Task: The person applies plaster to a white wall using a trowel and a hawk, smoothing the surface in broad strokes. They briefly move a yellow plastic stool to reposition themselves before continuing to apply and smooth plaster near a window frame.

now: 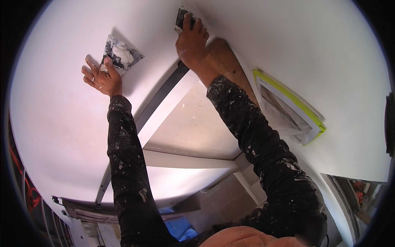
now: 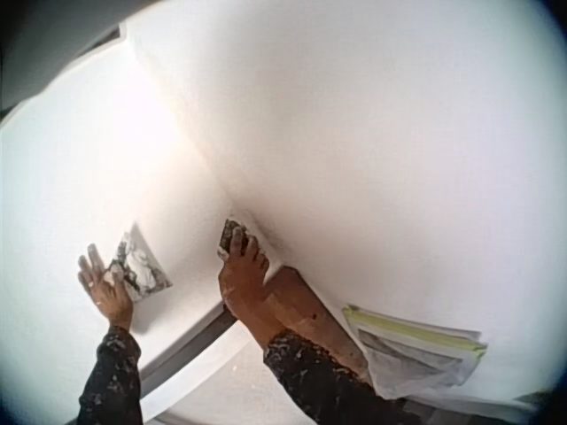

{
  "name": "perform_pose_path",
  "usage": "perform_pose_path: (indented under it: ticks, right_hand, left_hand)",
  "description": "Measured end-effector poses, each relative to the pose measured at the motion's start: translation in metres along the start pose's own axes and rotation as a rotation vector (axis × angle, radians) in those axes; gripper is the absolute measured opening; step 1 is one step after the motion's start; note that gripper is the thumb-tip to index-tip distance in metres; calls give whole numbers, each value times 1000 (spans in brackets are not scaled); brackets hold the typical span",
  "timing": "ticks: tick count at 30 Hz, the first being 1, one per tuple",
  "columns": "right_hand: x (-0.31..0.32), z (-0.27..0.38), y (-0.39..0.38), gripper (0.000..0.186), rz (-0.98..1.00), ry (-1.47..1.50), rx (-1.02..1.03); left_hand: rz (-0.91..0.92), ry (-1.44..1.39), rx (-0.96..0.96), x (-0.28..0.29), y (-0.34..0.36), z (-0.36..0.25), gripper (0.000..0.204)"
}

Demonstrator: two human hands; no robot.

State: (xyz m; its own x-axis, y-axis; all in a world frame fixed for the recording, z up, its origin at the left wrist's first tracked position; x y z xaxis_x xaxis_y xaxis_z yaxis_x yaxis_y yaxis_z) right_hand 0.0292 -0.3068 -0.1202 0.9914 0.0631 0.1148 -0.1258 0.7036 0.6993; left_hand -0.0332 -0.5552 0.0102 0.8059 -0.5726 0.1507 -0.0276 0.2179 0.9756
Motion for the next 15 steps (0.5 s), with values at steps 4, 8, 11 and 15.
perform_pose_path:
  ticks: [4,8,11,15]
  right_hand:
    - [-10,-12,12,70,24,-35,-21]
    - [-12,15,-13,62,172,62,-23]
    - [5,28,-13,61,55,122,101]
    - [1,19,25,66,-61,64,107]
  left_hand:
    - [-10,-14,-8,-2,4,-7,79]
    - [7,43,-29,-5,3,1,79]
    - [-10,10,-14,-3,0,-1,77]
    - [14,49,-25,-5,1,4,76]
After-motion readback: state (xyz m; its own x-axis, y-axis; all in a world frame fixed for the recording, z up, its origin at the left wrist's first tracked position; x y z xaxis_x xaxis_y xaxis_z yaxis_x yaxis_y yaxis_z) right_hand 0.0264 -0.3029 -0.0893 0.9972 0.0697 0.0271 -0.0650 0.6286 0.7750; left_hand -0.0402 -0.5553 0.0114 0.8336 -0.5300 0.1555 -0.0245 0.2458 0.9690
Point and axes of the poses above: each hand's wrist, its own y-axis towards the middle knuckle, its own x-axis out of the back of the hand, z = x × y, the point moved 4 cm from there along y, towards the middle knuckle, and after that the axes turned 2 degrees about y, right-handed, at the moved point
